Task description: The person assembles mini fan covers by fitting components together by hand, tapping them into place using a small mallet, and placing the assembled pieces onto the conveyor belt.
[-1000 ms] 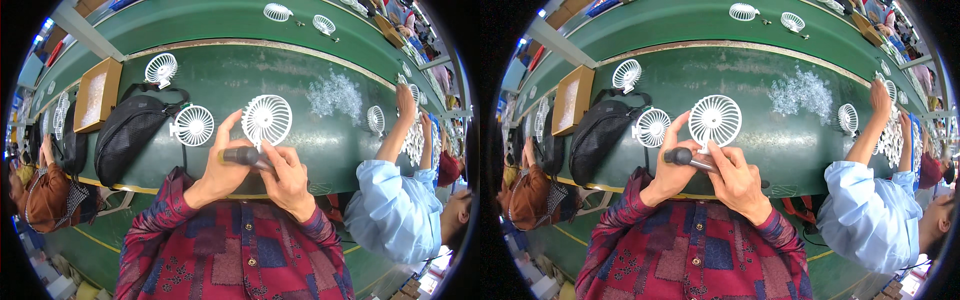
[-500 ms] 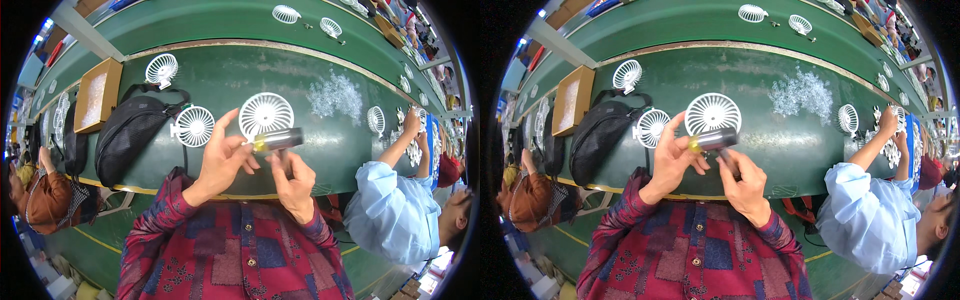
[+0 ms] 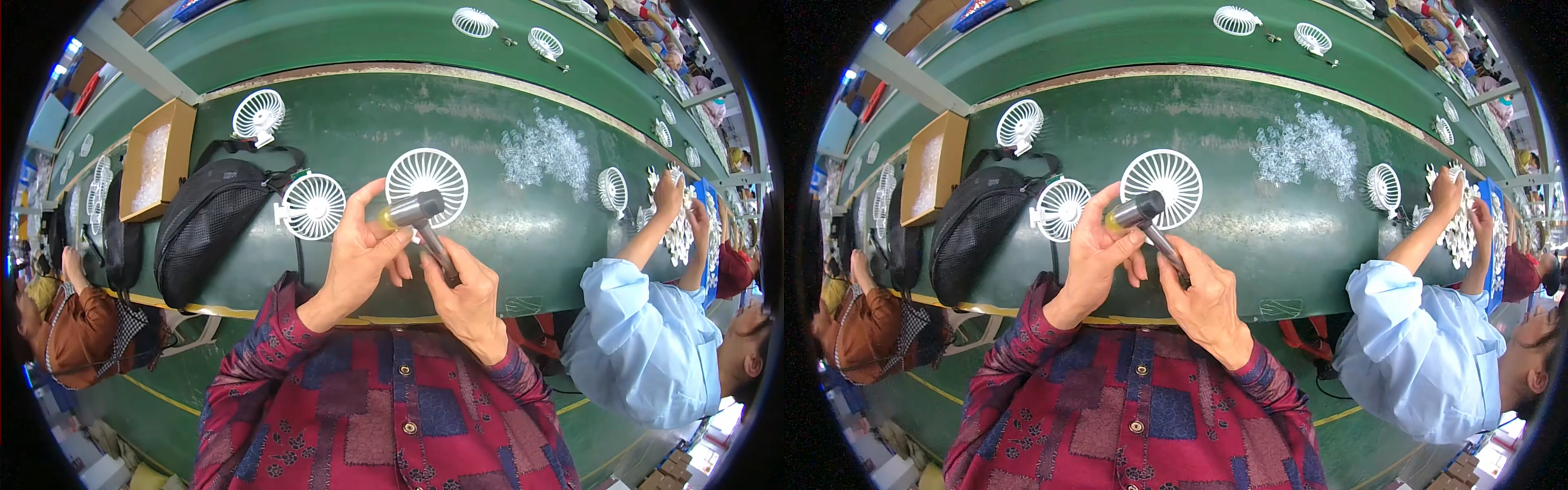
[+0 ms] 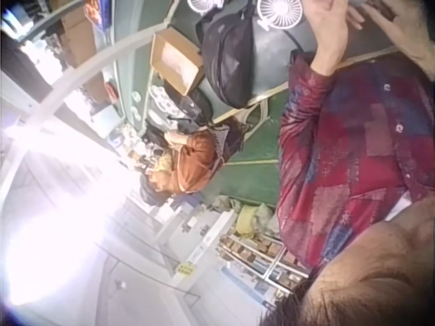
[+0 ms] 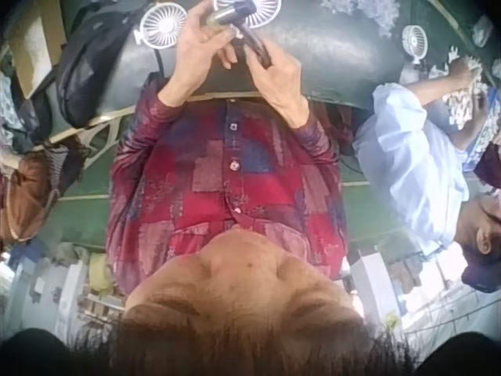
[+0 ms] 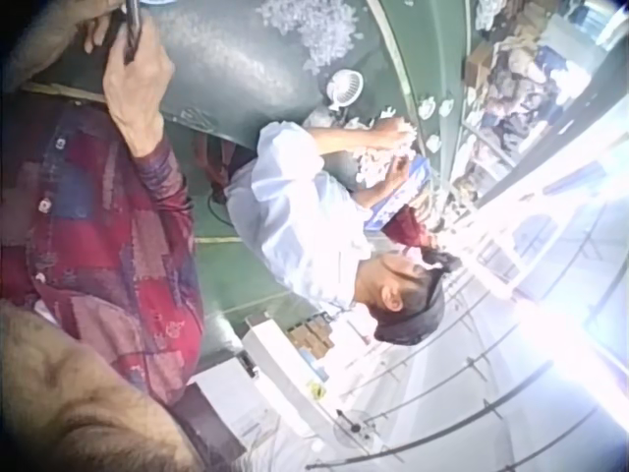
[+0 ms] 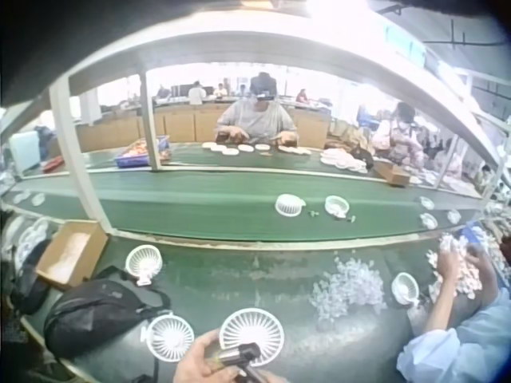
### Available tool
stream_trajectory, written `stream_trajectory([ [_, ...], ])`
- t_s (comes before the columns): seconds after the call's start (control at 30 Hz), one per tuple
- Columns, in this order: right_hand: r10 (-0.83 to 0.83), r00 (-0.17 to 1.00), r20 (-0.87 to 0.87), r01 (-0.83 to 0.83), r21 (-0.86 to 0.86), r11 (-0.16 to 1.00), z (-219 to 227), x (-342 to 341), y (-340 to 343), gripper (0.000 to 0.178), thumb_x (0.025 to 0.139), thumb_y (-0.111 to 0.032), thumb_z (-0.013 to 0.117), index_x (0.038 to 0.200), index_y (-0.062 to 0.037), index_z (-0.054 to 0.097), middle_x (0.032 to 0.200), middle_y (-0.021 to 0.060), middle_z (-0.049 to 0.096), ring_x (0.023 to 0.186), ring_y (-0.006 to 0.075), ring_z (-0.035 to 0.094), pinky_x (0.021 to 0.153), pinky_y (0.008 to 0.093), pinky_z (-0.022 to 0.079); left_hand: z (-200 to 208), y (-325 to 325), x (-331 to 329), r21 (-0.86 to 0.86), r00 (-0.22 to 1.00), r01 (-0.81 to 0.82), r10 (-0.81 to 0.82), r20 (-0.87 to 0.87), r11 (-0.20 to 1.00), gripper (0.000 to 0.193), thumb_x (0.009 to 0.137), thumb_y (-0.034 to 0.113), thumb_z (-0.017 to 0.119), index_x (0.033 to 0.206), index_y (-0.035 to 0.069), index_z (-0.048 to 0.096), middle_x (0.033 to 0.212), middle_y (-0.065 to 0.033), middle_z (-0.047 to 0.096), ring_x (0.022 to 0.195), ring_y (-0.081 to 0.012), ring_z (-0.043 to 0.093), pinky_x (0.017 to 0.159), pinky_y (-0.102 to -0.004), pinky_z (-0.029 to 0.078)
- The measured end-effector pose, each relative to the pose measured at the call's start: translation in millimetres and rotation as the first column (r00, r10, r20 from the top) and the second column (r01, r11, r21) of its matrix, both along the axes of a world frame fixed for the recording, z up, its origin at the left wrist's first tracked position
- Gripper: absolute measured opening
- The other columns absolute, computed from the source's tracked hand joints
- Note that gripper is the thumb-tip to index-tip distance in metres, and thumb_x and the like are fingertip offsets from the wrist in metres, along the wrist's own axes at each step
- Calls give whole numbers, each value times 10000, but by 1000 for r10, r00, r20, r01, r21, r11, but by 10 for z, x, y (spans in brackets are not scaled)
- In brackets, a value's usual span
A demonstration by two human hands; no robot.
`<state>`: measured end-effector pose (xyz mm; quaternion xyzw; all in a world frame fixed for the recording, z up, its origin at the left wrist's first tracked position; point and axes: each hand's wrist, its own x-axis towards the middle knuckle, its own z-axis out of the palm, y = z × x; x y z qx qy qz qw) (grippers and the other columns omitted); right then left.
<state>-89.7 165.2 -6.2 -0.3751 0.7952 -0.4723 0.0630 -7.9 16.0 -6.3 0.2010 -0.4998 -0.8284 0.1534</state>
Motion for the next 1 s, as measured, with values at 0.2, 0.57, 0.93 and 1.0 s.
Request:
stream_trajectory([
  [0.2, 36, 962, 271, -66, 104, 992, 119, -104, 38, 217, 841, -75, 737, 1039, 2, 695, 759, 28, 676, 624, 50, 548, 534, 265, 453, -8, -59, 36, 2, 992, 76, -76, 105, 997, 654, 927, 30, 592, 1438, 14, 184, 865, -130, 658, 525, -147, 600, 415, -238, 473],
  [0.57, 135, 977, -165, -130, 38, 991, 153, -24, -29, 224, 815, -6, 707, 1034, 9, 665, 831, 145, 637, 703, 256, 638, 613, 338, 492, -79, 85, -30, 178, 971, 97, -132, 201, 979, 547, 921, 52, 594, 1380, 72, 297, 880, -119, 621, 476, -179, 601, 356, -277, 471],
  [0.93, -87, 942, 324, 121, -86, 989, 50, -306, -14, 62, 870, -47, 703, 903, 1, 682, 609, -7, 532, 467, 68, 430, 430, 224, 301, 6, -27, 124, 150, 978, 199, -206, 35, 969, 512, 992, 137, 537, 1408, 19, 263, 946, -128, 643, 680, -185, 650, 561, -285, 543],
  [1.0, -42, 842, 539, 155, -166, 974, 82, -385, -42, 91, 897, -76, 684, 884, 13, 669, 553, -36, 491, 400, 44, 357, 385, 211, 243, -76, 41, 163, -347, 995, 89, -99, -11, 934, 458, 976, 129, 574, 1358, 5, 354, 942, -93, 652, 706, -157, 631, 616, -296, 537],
])
